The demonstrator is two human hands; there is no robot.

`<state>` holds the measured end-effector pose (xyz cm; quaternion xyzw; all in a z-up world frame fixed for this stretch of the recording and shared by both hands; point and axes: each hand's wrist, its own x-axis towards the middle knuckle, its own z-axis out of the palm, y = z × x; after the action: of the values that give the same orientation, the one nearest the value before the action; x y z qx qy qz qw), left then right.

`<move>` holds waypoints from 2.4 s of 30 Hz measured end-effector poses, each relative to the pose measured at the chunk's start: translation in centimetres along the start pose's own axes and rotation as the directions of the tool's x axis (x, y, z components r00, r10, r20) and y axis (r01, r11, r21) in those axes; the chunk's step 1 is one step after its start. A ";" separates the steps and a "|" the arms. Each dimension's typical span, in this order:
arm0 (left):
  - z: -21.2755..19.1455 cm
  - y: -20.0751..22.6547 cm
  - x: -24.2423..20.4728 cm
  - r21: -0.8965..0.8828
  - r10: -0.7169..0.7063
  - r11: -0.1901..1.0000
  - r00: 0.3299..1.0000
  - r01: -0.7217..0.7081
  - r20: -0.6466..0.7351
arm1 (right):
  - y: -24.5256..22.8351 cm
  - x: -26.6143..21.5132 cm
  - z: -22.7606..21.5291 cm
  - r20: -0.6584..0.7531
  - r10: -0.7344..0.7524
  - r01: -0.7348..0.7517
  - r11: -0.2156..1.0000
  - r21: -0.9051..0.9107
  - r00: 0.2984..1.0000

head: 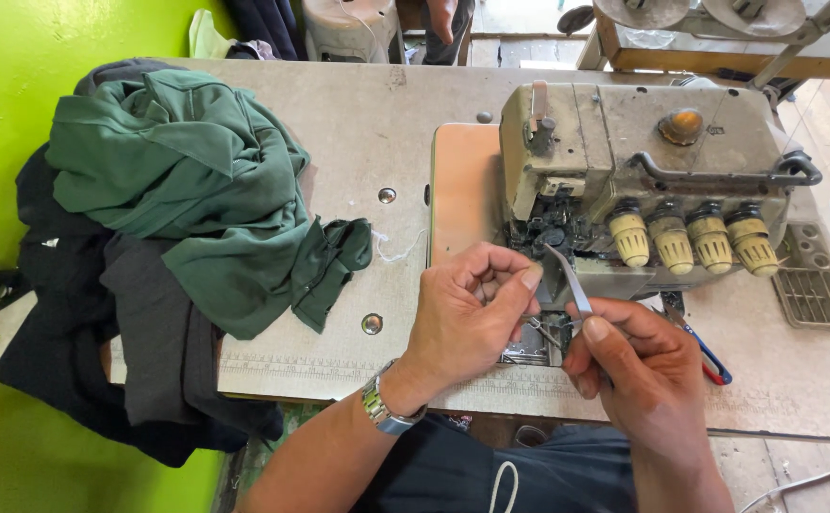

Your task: Threading and adjusting an industrial overlock sewing machine using tweezers

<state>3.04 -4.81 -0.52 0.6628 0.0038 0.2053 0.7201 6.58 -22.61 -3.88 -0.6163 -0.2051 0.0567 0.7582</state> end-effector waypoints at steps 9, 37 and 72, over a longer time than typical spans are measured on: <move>-1.7 0.0 0.9 -0.189 0.043 0.982 0.985 -0.011 0.164 | -2.7 -0.7 0.5 -0.018 -0.063 0.051 0.923 -0.380 0.998; 0.1 -3.2 1.8 -0.792 -0.136 0.573 0.977 0.211 0.162 | 0.6 0.6 4.0 -0.179 -0.750 0.616 0.634 -0.467 0.637; -5.1 -0.9 0.1 -0.137 0.224 0.967 0.973 -0.215 0.051 | -2.8 2.1 4.9 0.129 -0.823 0.621 0.305 -0.722 0.554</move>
<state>1.97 0.08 -2.00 0.6171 -0.1068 0.2614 0.7345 6.13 -18.09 0.10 -0.6913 -0.3629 -0.4581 0.4249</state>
